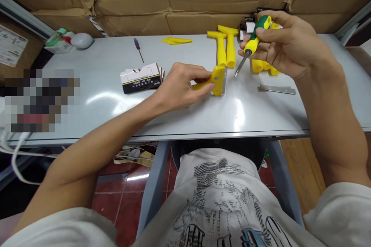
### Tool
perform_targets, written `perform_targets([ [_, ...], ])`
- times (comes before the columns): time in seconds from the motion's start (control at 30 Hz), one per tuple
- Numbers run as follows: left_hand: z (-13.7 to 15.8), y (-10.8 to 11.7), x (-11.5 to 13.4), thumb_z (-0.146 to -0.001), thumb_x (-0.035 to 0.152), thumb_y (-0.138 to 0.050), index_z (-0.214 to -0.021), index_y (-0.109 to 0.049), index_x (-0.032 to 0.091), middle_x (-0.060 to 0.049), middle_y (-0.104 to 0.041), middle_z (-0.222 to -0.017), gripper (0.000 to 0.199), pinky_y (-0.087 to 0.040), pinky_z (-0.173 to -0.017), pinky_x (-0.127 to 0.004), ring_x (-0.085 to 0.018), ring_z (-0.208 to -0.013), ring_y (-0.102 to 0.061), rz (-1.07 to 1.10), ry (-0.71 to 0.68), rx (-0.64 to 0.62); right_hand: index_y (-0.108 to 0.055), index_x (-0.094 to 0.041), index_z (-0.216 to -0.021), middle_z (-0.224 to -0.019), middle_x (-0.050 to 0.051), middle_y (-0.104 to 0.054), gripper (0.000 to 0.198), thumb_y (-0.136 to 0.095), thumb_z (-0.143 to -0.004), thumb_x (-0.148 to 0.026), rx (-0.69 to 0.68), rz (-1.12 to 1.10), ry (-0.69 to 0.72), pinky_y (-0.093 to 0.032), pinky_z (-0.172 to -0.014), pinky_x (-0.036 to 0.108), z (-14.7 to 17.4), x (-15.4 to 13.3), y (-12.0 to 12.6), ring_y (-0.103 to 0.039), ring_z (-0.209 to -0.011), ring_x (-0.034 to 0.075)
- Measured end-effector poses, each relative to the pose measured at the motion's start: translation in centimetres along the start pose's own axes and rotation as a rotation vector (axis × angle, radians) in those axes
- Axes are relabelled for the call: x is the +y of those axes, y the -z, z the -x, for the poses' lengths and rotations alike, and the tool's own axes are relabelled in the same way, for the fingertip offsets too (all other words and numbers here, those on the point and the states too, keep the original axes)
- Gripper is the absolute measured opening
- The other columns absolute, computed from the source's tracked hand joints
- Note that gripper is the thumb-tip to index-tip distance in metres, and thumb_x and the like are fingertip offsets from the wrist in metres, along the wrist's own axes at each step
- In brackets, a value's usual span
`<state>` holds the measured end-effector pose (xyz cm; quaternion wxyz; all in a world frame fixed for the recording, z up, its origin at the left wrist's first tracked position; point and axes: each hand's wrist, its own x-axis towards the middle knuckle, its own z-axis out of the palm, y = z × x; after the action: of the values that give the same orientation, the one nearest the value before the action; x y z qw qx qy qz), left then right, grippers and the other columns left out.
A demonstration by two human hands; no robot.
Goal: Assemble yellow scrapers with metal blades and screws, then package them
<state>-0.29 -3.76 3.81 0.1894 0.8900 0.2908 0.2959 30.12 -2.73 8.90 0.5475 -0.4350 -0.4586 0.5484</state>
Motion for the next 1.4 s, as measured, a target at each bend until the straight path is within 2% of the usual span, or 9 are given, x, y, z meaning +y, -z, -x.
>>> perform_targets([
  [0.1, 0.5, -1.4, -0.5, -0.12, 0.029, -0.062, -0.134, -0.09, 0.022, -0.011, -0.088, -0.121, 0.031, -0.066, -0.093, -0.04, -0.025, -0.104, -0.082, -0.159, -0.231, 0.022, -0.069, -0.031, -0.116, -0.097, -0.005, -0.069, 0.059, -0.098, -0.072, -0.006, 0.014, 0.012, 0.08, -0.083, -0.096, 0.055, -0.6, 0.4, 0.4, -0.085, -0.089, 0.024],
  [0.2, 0.8, -2.7, -0.8, -0.127, 0.029, -0.053, -0.152, -0.082, 0.022, -0.019, -0.083, -0.14, 0.039, -0.067, -0.102, -0.046, -0.03, -0.122, -0.081, -0.238, -0.293, -0.053, -0.069, -0.031, -0.123, -0.095, -0.006, -0.069, 0.069, -0.106, -0.068, -0.013, 0.034, 0.026, 0.217, -0.081, -0.085, 0.052, -1.3, 1.5, 0.6, -0.082, -0.081, 0.022],
  [0.37, 0.7, -3.4, -0.6, -0.133, 0.04, -0.041, -0.146, -0.079, 0.027, -0.014, -0.081, -0.137, 0.041, -0.066, -0.107, -0.044, -0.027, -0.12, -0.078, -0.159, -0.106, -0.176, -0.078, -0.033, -0.132, -0.108, -0.002, -0.075, 0.073, -0.12, -0.072, -0.029, -0.063, 0.234, 0.395, -0.073, -0.063, 0.034, -0.1, 1.8, -0.2, -0.086, -0.09, 0.022],
  [0.47, 0.7, -3.2, -0.6, -0.132, 0.035, -0.043, -0.145, -0.079, 0.026, -0.015, -0.079, -0.141, 0.04, -0.065, -0.11, -0.045, -0.029, -0.126, -0.076, -0.189, -0.135, -0.182, -0.079, -0.033, -0.128, -0.136, -0.003, -0.073, 0.073, -0.123, -0.071, -0.038, -0.143, 0.292, 0.477, -0.077, -0.07, 0.033, 1.4, 1.1, -1.3, -0.083, -0.095, 0.016],
  [0.63, 0.7, -2.5, -0.9, -0.125, 0.018, -0.049, -0.146, -0.084, 0.026, -0.018, -0.078, -0.148, 0.041, -0.065, -0.115, -0.053, -0.034, -0.135, -0.074, -0.334, -0.239, -0.221, -0.076, -0.031, -0.122, -0.146, -0.005, -0.064, 0.07, -0.123, -0.071, -0.043, -0.208, 0.315, 0.512, -0.079, -0.078, 0.03, 2.8, 0.7, -2.6, -0.084, -0.099, 0.013],
  [0.8, 0.7, -2.1, -0.6, -0.124, 0.018, -0.049, -0.138, -0.087, 0.026, -0.017, -0.077, -0.147, 0.041, -0.067, -0.108, -0.05, -0.033, -0.131, -0.076, -0.329, -0.204, -0.219, -0.074, -0.034, -0.126, -0.155, -0.003, -0.065, 0.069, -0.119, -0.076, -0.051, -0.238, 0.364, 0.494, -0.079, -0.082, 0.034, 2.4, 1.7, -2.3, -0.087, -0.103, 0.018],
  [1.03, 0.5, -2.2, -0.3, -0.123, 0.018, -0.051, -0.133, -0.091, 0.026, -0.018, -0.077, -0.148, 0.042, -0.068, -0.107, -0.051, -0.034, -0.128, -0.076, -0.303, -0.158, -0.227, -0.075, -0.04, -0.125, -0.137, -0.003, -0.076, 0.073, -0.121, -0.07, -0.051, -0.255, 0.34, 0.497, -0.081, -0.085, 0.045, 1.7, 2.8, -2.2, -0.086, -0.095, 0.022],
  [1.23, 0.4, -2.1, -0.1, -0.123, 0.018, -0.05, -0.134, -0.09, 0.026, -0.016, -0.078, -0.147, 0.042, -0.067, -0.111, -0.049, -0.032, -0.129, -0.076, -0.257, -0.133, -0.223, -0.072, -0.043, -0.132, -0.139, 0.0, -0.078, 0.081, -0.12, -0.069, -0.056, -0.243, 0.373, 0.443, -0.082, -0.095, 0.054, 1.8, 2.6, -2.1, -0.088, -0.107, 0.03],
  [1.4, 0.3, -2.2, -0.1, -0.125, 0.026, -0.051, -0.129, -0.088, 0.025, -0.016, -0.078, -0.143, 0.038, -0.067, -0.107, -0.049, -0.032, -0.125, -0.078, -0.221, -0.074, -0.225, -0.076, -0.048, -0.126, -0.138, -0.006, -0.078, 0.065, -0.116, -0.075, -0.045, -0.329, 0.342, 0.491, -0.081, -0.097, 0.056, 1.6, 2.9, -1.8, -0.087, -0.102, 0.026],
])
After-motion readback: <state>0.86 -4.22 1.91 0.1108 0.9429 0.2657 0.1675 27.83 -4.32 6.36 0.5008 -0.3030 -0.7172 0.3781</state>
